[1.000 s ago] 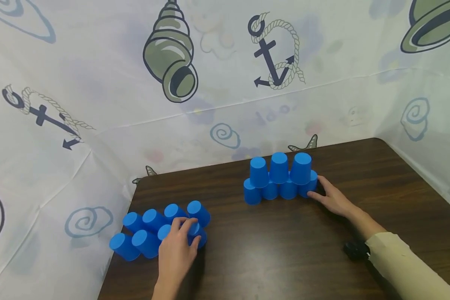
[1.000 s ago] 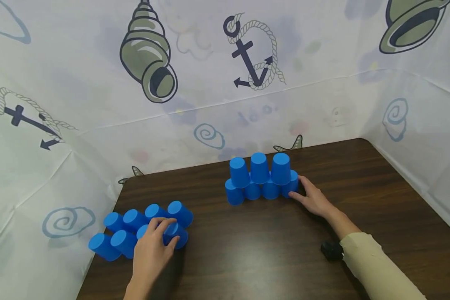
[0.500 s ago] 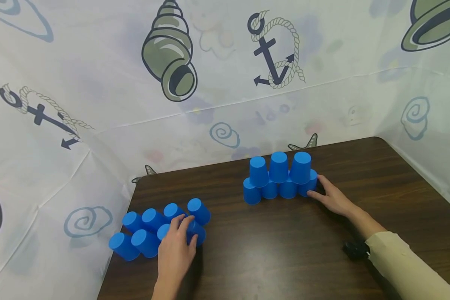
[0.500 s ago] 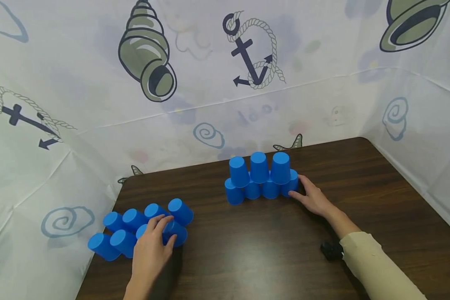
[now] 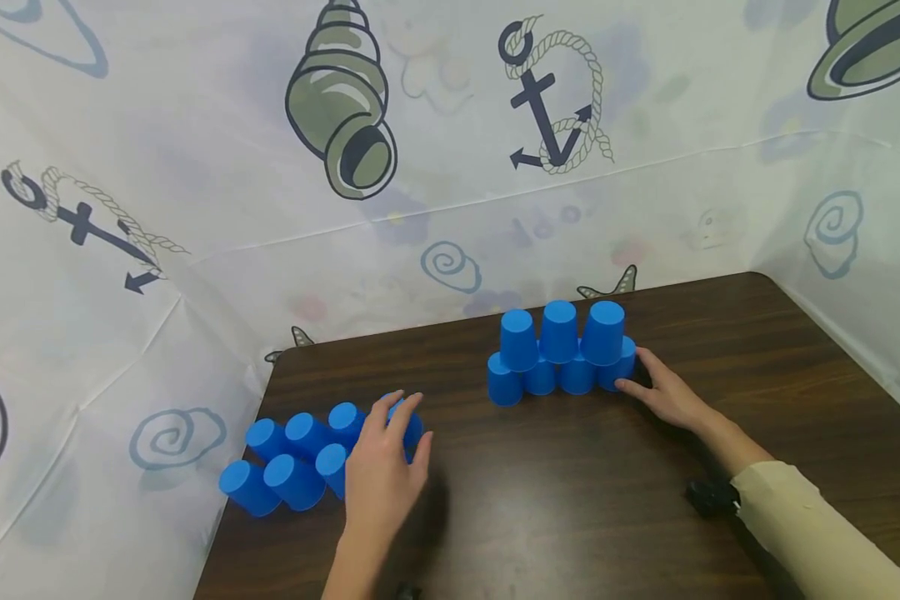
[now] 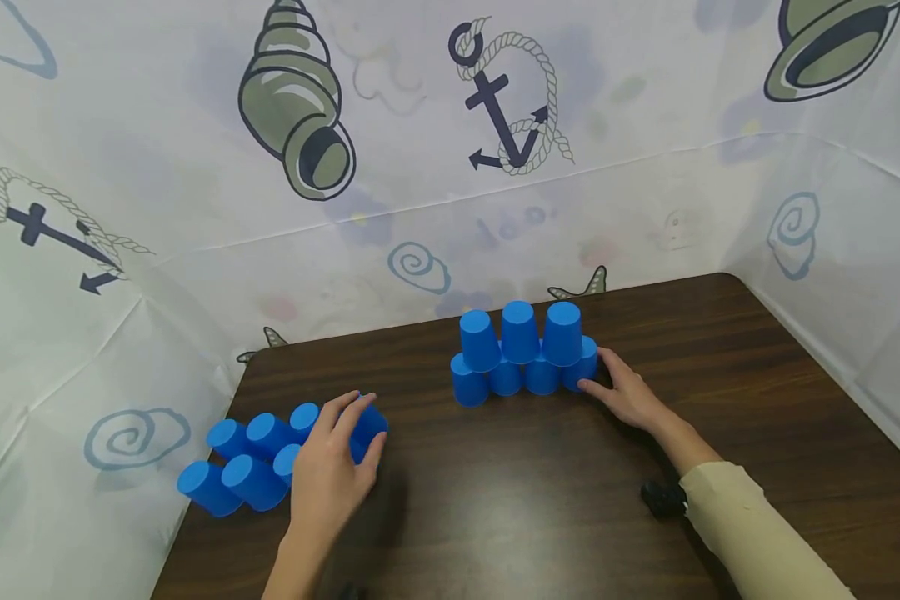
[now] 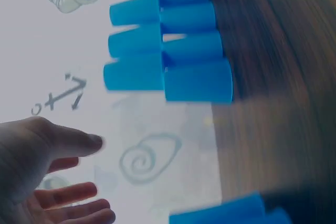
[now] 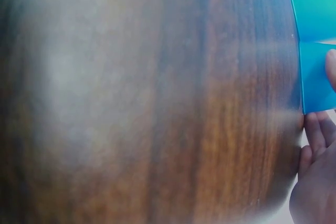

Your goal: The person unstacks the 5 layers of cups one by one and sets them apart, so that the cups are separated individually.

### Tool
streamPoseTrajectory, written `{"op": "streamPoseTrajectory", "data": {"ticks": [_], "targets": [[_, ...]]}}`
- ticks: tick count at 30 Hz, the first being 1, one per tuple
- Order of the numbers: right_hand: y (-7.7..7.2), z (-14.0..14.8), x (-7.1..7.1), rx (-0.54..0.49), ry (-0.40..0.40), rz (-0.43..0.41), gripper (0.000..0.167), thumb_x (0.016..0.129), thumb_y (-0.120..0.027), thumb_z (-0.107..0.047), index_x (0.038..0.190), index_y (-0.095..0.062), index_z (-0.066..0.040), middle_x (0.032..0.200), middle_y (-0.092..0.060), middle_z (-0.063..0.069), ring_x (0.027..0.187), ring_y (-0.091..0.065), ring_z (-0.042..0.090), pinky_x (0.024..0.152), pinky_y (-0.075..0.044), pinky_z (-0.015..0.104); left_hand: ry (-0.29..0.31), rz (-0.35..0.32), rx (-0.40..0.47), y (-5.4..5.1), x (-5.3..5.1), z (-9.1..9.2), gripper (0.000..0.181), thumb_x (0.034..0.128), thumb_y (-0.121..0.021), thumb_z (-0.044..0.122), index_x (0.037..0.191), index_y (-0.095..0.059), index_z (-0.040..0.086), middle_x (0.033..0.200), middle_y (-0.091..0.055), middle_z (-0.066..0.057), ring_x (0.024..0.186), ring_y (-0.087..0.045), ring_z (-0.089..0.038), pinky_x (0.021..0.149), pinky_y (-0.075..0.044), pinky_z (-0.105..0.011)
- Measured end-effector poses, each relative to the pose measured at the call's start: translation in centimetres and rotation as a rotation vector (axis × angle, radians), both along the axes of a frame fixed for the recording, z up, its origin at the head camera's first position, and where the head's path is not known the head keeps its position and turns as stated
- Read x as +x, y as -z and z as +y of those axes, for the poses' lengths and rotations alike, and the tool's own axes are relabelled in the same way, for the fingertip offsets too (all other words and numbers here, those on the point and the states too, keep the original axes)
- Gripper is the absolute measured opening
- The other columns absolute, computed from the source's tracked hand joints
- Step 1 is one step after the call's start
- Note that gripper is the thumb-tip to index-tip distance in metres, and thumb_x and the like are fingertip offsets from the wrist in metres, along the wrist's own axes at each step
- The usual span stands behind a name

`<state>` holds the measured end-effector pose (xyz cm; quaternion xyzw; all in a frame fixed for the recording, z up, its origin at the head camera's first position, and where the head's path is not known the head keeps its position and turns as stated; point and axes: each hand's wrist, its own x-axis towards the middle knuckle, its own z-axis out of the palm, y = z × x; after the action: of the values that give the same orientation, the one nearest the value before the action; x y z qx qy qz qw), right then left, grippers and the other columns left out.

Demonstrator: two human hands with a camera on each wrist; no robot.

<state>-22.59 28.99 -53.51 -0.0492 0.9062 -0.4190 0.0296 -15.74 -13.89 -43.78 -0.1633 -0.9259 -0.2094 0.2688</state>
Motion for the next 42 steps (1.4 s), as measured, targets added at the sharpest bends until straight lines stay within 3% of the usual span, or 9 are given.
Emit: {"op": "streamPoseTrajectory", "data": {"ticks": [6, 10, 13, 15, 20, 22, 27, 37, 42], "targets": [[-0.2, -0.1, 0.0, -0.005, -0.006, 0.000, 0.078, 0.099, -0.056, -0.042, 0.152, -0.017, 0.002, 0.154, -0.022, 0.032, 0.139, -0.019, 0.054, 0.105, -0.020, 0.072, 0.079, -0.019, 0.072, -0.2, -1.4, 3.9, 0.061, 0.0823, -0.080, 0.023, 0.137, -0.055, 0.018, 0.128, -0.059, -0.007, 0.083, -0.067, -0.020, 0.058, -0.054, -0.027], [-0.2, -0.1, 0.0, -0.003, -0.003, -0.003, 0.079, 0.100, -0.055, -0.042, 0.153, -0.016, 0.002, 0.154, -0.021, 0.032, 0.139, -0.019, 0.054, 0.105, -0.020, 0.072, 0.144, -0.060, 0.149, -0.1, -3.4, 6.6, 0.064, 0.0858, -0.077, 0.024, 0.143, -0.049, 0.019, 0.131, -0.057, -0.006, 0.064, -0.060, -0.014, 0.052, -0.048, -0.021], [-0.1, 0.0, 0.1, -0.002, 0.002, -0.004, 0.078, 0.100, -0.055, -0.040, 0.152, -0.016, 0.002, 0.154, -0.021, 0.033, 0.139, -0.019, 0.054, 0.105, -0.019, 0.072, 0.167, -0.064, 0.185, 0.3, -5.5, 8.6, 0.066, 0.0876, -0.075, 0.024, 0.146, -0.045, 0.018, 0.135, -0.055, -0.007, 0.066, -0.061, -0.015, 0.054, -0.051, -0.023], [0.0, 0.0, 0.1, -0.004, 0.001, -0.001, 0.077, 0.100, -0.056, -0.039, 0.152, -0.017, 0.002, 0.153, -0.021, 0.033, 0.139, -0.019, 0.054, 0.105, -0.020, 0.072, 0.173, -0.060, 0.193, 0.5, -6.8, 9.8, 0.067, 0.0887, -0.074, 0.027, 0.148, -0.043, 0.018, 0.137, -0.053, -0.007, 0.077, -0.066, -0.019, 0.061, -0.055, -0.027], [0.3, 0.0, 0.0, -0.009, -0.004, 0.005, 0.077, 0.100, -0.056, -0.039, 0.152, -0.017, 0.002, 0.154, -0.021, 0.032, 0.139, -0.019, 0.054, 0.106, -0.019, 0.072, 0.203, -0.042, 0.198, 0.5, -8.6, 12.3, 0.071, 0.0892, -0.072, 0.034, 0.149, -0.039, 0.017, 0.139, -0.051, -0.009, 0.109, -0.064, -0.025, 0.081, -0.057, -0.040], [0.2, 0.0, 0.0, -0.009, 0.002, 0.004, 0.077, 0.100, -0.055, -0.040, 0.152, -0.017, 0.002, 0.154, -0.021, 0.032, 0.140, -0.019, 0.054, 0.106, -0.019, 0.072, 0.203, -0.039, 0.187, 0.4, -9.1, 12.9, 0.071, 0.0898, -0.071, 0.035, 0.150, -0.039, 0.016, 0.138, -0.051, -0.010, 0.115, -0.061, -0.025, 0.086, -0.055, -0.043], [0.0, 0.1, 0.0, -0.007, 0.005, 0.001, 0.077, 0.100, -0.055, -0.039, 0.152, -0.017, 0.002, 0.154, -0.021, 0.032, 0.140, -0.019, 0.053, 0.106, -0.019, 0.071, 0.176, -0.067, 0.178, 0.7, -9.8, 13.7, 0.066, 0.0905, -0.071, 0.034, 0.147, -0.043, 0.017, 0.135, -0.054, -0.010, 0.113, -0.063, -0.026, 0.087, -0.055, -0.044], [-0.1, -0.1, -0.1, 0.002, 0.001, -0.013, 0.077, 0.100, -0.055, -0.042, 0.152, -0.018, 0.002, 0.153, -0.022, 0.033, 0.139, -0.020, 0.054, 0.106, -0.020, 0.072, 0.152, -0.068, 0.206, 1.7, -10.4, 13.7, 0.062, 0.0887, -0.074, 0.032, 0.143, -0.046, 0.017, 0.126, -0.058, -0.010, 0.103, -0.068, -0.027, 0.083, -0.056, -0.043], [-0.2, -0.2, 0.0, 0.006, 0.012, -0.024, 0.079, 0.099, -0.055, -0.043, 0.152, -0.017, 0.001, 0.154, -0.020, 0.033, 0.139, -0.019, 0.054, 0.106, -0.020, 0.072, 0.172, -0.060, 0.229, 1.9, -10.4, 13.3, 0.061, 0.0894, -0.073, 0.029, 0.142, -0.045, 0.016, 0.125, -0.058, -0.010, 0.104, -0.068, -0.027, 0.084, -0.056, -0.044]]}}
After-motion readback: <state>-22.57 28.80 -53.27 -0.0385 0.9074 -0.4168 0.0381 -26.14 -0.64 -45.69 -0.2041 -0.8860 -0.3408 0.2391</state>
